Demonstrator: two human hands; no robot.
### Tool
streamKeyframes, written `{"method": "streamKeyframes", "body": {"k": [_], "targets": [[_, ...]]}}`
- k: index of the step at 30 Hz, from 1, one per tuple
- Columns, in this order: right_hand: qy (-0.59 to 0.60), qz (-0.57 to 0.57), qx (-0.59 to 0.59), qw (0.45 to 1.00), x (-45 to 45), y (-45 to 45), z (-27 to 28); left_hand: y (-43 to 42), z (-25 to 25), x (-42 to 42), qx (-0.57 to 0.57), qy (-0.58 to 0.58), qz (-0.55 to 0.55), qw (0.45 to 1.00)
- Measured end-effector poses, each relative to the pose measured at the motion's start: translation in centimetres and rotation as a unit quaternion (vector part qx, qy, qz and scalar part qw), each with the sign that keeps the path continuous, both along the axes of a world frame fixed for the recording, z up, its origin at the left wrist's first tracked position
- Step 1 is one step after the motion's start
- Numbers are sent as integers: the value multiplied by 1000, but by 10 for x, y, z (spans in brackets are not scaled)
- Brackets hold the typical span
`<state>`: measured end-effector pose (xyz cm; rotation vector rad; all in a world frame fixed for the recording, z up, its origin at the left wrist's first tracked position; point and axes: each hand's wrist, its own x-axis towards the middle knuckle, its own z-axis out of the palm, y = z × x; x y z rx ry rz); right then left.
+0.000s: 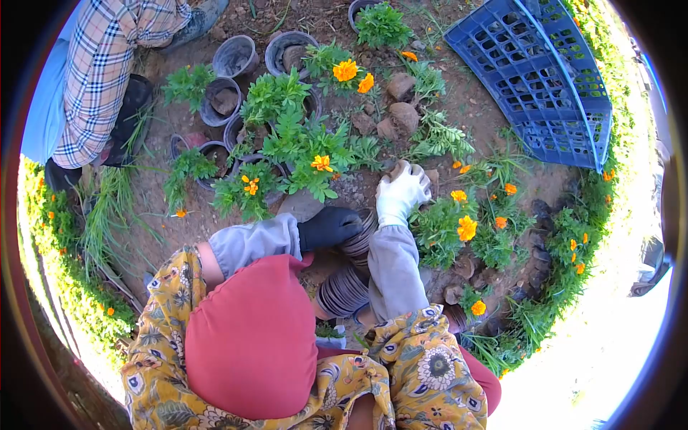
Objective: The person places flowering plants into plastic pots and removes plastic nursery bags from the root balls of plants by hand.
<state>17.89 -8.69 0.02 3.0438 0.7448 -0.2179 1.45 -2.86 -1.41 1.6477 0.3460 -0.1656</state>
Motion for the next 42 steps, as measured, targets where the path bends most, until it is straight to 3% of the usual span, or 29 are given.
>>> {"method": "streamKeyframes", "body": {"k": [5, 8, 10, 14, 15, 17, 18, 20, 22, 23, 26, 29, 35, 36, 38, 40, 42], "targets": [[40, 48, 10, 998, -6, -17, -15, -7, -14, -5, 82, -52, 22, 995], [54, 72, -41, 995, -1, -10, 2, -3, -7, -2, 147, -44, -18, 988], [66, 97, -49, 992, 11, -10, -3, -2, 1, 3, 86, -21, -22, 996], [179, 56, 219, 958, 21, -24, -14, -6, -7, 2, 95, -3, 19, 995], [291, -1, 348, 891, 19, -26, -16, -7, -9, 0, 92, 9, 16, 996], [473, -122, 564, 666, 16, -33, -20, -9, -15, 0, 84, 31, 5, 996], [485, -178, 596, 615, 11, -30, -13, -8, -10, 1, 55, 40, 9, 998], [482, -204, 628, 576, 1, -24, 0, -4, 4, 5, 3, 57, 17, 998], [499, -236, 641, 534, -12, -18, 19, -1, 4, 10, -13, 42, -41, 998], [490, -227, 647, 538, -19, -19, 19, 0, 4, 12, -21, 34, -69, 997], [461, -207, 663, 552, -32, -21, 11, -10, -8, 9, 122, -1, -36, 992], [486, -251, 691, 472, -28, -26, 7, -8, -12, 3, -90, 34, 37, 995], [515, -220, 714, 420, -31, -27, -2, -8, 5, 3, -153, 209, 80, 963], [529, -204, 718, 403, -30, -26, -3, -12, -12, -1, -52, 120, 56, 990], [507, -205, 718, 431, -33, -23, 3, -22, -62, -13, 154, -65, 4, 986], [490, -210, 719, 446, -33, -22, 7, -10, -54, -18, 12, 28, 115, 993], [479, -221, 722, 447, -32, -24, 9, -1, -37, -18, -122, 134, 187, 965]]}}
